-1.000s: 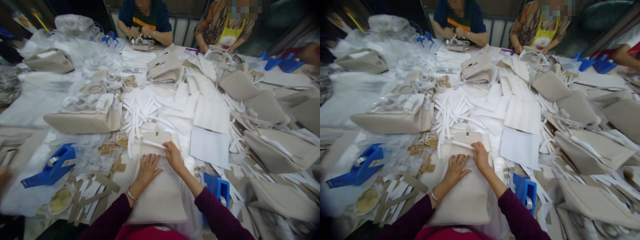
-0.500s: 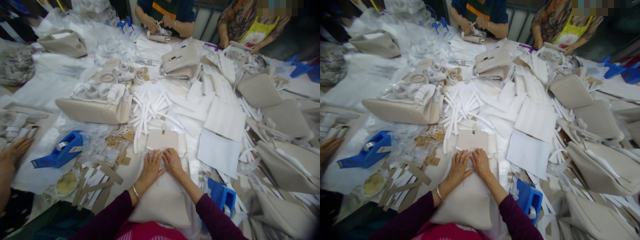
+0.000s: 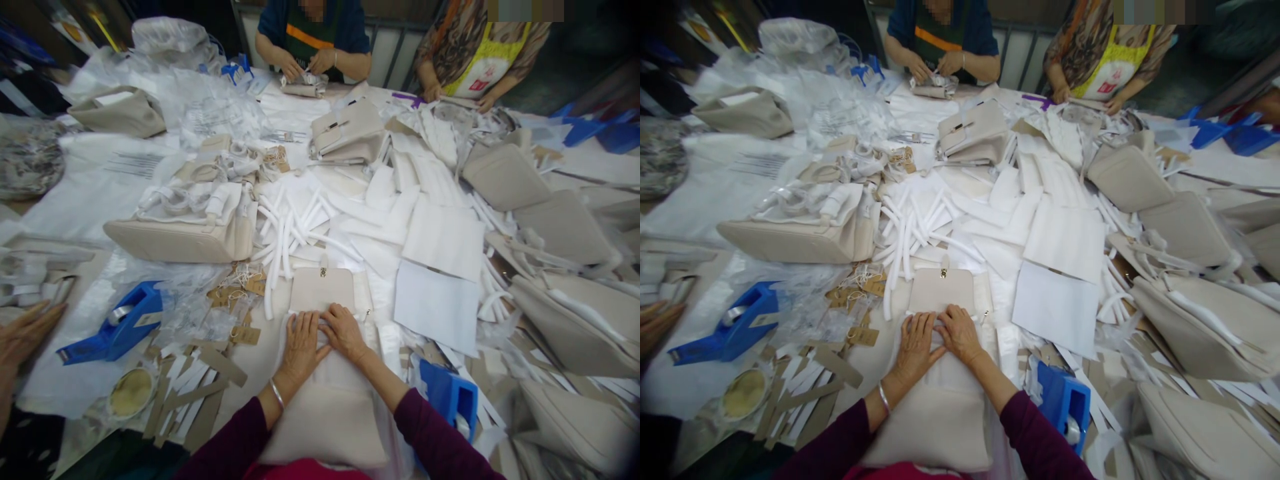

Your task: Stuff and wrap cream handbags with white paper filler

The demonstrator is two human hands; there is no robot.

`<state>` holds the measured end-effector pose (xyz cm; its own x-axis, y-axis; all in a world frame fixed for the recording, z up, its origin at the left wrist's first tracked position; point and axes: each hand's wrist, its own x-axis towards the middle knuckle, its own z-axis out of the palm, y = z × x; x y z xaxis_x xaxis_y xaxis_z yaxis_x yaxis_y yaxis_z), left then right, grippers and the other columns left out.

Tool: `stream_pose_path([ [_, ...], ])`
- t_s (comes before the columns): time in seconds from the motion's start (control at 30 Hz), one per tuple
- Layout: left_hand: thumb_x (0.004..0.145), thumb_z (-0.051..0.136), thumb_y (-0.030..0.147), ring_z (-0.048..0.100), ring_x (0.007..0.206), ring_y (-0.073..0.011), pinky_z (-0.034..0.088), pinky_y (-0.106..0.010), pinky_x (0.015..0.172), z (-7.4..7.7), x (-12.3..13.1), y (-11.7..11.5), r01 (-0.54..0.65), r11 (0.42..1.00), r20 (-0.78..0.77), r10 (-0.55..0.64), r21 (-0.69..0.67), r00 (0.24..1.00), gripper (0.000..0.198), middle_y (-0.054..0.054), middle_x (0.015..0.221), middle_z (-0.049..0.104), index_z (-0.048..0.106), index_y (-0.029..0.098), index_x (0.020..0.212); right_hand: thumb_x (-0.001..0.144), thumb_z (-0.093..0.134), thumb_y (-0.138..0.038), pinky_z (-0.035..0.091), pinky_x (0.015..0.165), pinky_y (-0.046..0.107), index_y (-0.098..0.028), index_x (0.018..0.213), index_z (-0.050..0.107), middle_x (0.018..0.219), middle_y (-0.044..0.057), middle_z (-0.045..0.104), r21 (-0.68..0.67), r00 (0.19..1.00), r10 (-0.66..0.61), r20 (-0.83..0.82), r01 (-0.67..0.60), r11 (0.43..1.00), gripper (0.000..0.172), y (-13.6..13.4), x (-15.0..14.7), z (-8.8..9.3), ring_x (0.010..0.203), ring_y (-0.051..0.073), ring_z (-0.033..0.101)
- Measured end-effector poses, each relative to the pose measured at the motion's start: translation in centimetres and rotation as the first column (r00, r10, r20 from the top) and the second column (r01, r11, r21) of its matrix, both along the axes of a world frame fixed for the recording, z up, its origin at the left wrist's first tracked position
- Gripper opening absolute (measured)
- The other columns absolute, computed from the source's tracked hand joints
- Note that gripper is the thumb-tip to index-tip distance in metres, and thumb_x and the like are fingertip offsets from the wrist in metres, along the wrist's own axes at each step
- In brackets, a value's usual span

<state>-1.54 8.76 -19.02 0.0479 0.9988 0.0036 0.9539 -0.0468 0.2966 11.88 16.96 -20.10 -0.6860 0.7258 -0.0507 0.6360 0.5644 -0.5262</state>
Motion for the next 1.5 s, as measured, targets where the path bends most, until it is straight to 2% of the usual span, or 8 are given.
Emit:
stream_pose_path([
  [0.23,0.076,0.058,0.054,0.02,0.136,-0.036,0.021,-0.06,0.107,0.0,-1.1,-0.7,0.153,0.987,0.004,-0.153,-0.049,0.988,0.078,-0.016,0.143,0.036,0.032,0.014,0.138,0.087,0.052,-0.031,0.035,0.078,0.034,-0.018,0.09,0.054,0.091,0.006,0.054,-0.034,0.999,-0.021,-0.046,0.02,0.999,0.014,-0.1,0.4,-0.6,0.088,0.02,0.047],
  [0.4,0.076,0.057,0.054,0.017,0.137,-0.0355,0.02,-0.061,0.107,-0.1,-1.5,-1.0,0.163,0.985,-0.007,-0.164,-0.063,0.986,0.079,-0.014,0.145,0.034,0.028,0.021,0.141,0.079,0.057,-0.016,0.038,0.08,0.033,-0.018,0.102,0.053,0.101,0.007,0.054,-0.023,0.998,-0.032,-0.054,0.031,0.999,0.024,4.6,0.0,0.9,0.094,0.021,0.047],
  [0.57,0.073,0.063,0.052,0.016,0.137,-0.035,0.019,-0.061,0.106,-0.2,-1.4,-1.1,0.151,0.985,-0.008,-0.152,-0.083,0.988,0.077,-0.013,0.144,0.036,0.032,0.027,0.139,0.08,0.057,-0.017,0.036,0.085,0.036,-0.016,0.116,0.047,0.109,0.013,0.055,0.12,0.947,-0.23,0.223,0.208,0.971,0.038,10.4,-2.7,3.1,0.103,0.025,0.048],
  [0.73,0.074,0.057,0.057,0.016,0.138,-0.0337,0.017,-0.06,0.107,-0.6,-1.4,-1.6,0.145,0.988,0.019,-0.145,-0.043,0.989,0.073,-0.013,0.142,0.037,0.036,0.027,0.137,0.079,0.062,-0.038,0.038,0.079,0.033,-0.013,0.105,0.055,0.104,0.014,0.062,0.124,0.882,-0.291,0.371,0.264,0.957,0.036,11.3,-5.0,5.6,0.095,0.024,0.055],
  [0.9,0.073,0.059,0.057,0.023,0.134,-0.0335,0.018,-0.058,0.106,-0.7,-1.2,-2.1,0.122,0.993,0.006,-0.122,-0.005,0.993,0.073,-0.013,0.14,0.04,0.038,0.026,0.136,0.074,0.061,-0.052,0.038,0.065,0.026,-0.019,0.087,0.063,0.093,0.007,0.066,-0.11,0.879,-0.139,0.456,0.21,0.972,0.036,9.3,-6.1,9.3,0.083,0.02,0.06],
  [1.03,0.072,0.062,0.055,0.034,0.126,-0.0334,0.027,-0.052,0.103,-0.4,-1.1,-2.2,0.131,0.991,0.0,-0.131,0.009,0.991,0.073,-0.015,0.137,0.041,0.04,0.023,0.134,0.082,0.053,-0.04,0.036,0.064,0.026,-0.021,0.098,0.059,0.095,0.007,0.066,0.02,0.922,0.006,0.387,-0.015,1.0,0.026,4.6,-5.4,10.8,0.082,0.019,0.06],
  [1.2,0.07,0.062,0.056,0.042,0.118,-0.0351,0.031,-0.05,0.099,-0.6,-1.1,-2.6,0.137,0.99,0.002,-0.137,-0.04,0.991,0.062,-0.016,0.124,0.054,0.056,0.019,0.12,0.087,0.047,-0.031,0.033,0.062,0.025,-0.023,0.096,0.055,0.091,0.004,0.063,0.081,0.915,0.203,0.349,-0.246,0.966,0.015,-2.3,-2.4,10.0,0.078,0.016,0.058],
  [1.5,0.071,0.065,0.047,0.036,0.129,-0.0285,0.02,-0.047,0.109,-1.0,-4.9,-4.2,0.329,0.944,0.21,-0.323,0.006,0.923,0.06,-0.009,0.133,0.051,0.052,0.026,0.125,0.083,0.049,-0.024,0.034,0.065,0.022,-0.02,0.077,0.054,0.081,-0.001,0.058,-0.105,0.973,0.17,0.155,-0.155,0.982,0.009,-5.8,0.9,6.6,0.074,0.012,0.053],
])
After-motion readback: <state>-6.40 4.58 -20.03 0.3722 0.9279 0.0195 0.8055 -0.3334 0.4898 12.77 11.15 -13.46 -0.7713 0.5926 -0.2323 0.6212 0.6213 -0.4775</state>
